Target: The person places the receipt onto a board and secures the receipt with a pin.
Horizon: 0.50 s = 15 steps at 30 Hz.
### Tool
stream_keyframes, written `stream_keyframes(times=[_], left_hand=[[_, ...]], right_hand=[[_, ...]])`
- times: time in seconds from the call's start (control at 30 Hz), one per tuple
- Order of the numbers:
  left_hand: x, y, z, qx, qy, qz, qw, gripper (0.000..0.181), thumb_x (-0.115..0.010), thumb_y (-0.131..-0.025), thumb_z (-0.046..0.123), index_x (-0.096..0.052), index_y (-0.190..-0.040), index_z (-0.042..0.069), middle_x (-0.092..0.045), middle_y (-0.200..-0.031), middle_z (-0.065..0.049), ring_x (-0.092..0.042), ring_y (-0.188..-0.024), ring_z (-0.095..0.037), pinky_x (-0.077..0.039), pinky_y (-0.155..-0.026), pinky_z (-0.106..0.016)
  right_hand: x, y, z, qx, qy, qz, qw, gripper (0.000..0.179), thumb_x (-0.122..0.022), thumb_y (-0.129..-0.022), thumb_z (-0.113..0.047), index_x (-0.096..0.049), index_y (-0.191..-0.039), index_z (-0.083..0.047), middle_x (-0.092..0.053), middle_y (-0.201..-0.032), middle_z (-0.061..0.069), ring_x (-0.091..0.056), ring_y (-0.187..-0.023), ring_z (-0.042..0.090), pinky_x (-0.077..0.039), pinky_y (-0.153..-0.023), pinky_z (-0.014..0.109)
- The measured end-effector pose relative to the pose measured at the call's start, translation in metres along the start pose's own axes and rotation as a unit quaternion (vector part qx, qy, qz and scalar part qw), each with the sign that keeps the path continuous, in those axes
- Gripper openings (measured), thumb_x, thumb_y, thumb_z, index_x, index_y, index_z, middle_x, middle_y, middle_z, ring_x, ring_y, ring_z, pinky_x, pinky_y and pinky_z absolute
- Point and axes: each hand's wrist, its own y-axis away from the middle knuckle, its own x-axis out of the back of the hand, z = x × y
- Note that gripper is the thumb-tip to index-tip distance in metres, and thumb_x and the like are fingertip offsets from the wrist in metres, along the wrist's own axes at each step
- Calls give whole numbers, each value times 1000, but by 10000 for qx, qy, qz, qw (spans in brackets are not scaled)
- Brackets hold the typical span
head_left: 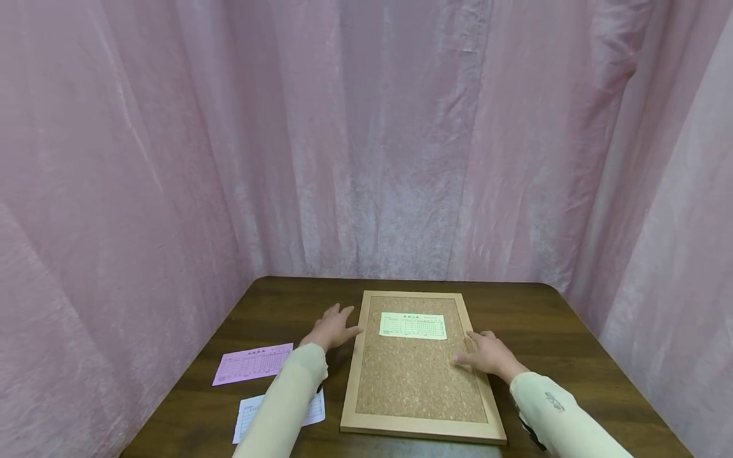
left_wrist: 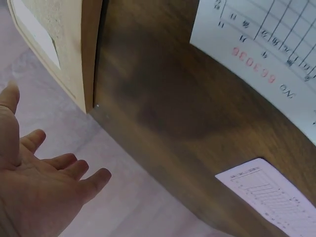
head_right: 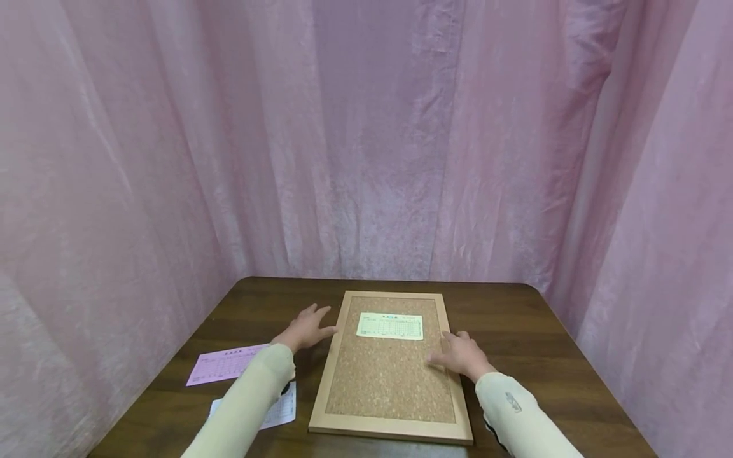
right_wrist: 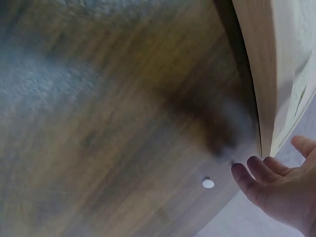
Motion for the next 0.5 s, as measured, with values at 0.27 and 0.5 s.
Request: stream_keyframes(times=[0.27,0.5], left_hand=[[-6,7,-10,-99,298,79,9995,72,-59,-97,49,-38,-153,8,-23,-157,-28,-18,-145,-46,-23,-109,-67],[-6,11,-21,128,683,148,9975,69,-59,-99,44,-36,-153,8,-21,-158,-29,-19,-144,-47,-22,-108,-69]], right_hand=[[-4,8,1,-80,38,14,10000,96,-77,-81,-54,-42,-143,11,-41,-135,42,-50,-118,55,-43,-93,63],[-5,10,3,-100,72,-85,9999,96,-75,-82,-56,-43,-143,10,-43,-132,41,-52,-115,53,-44,-92,63]])
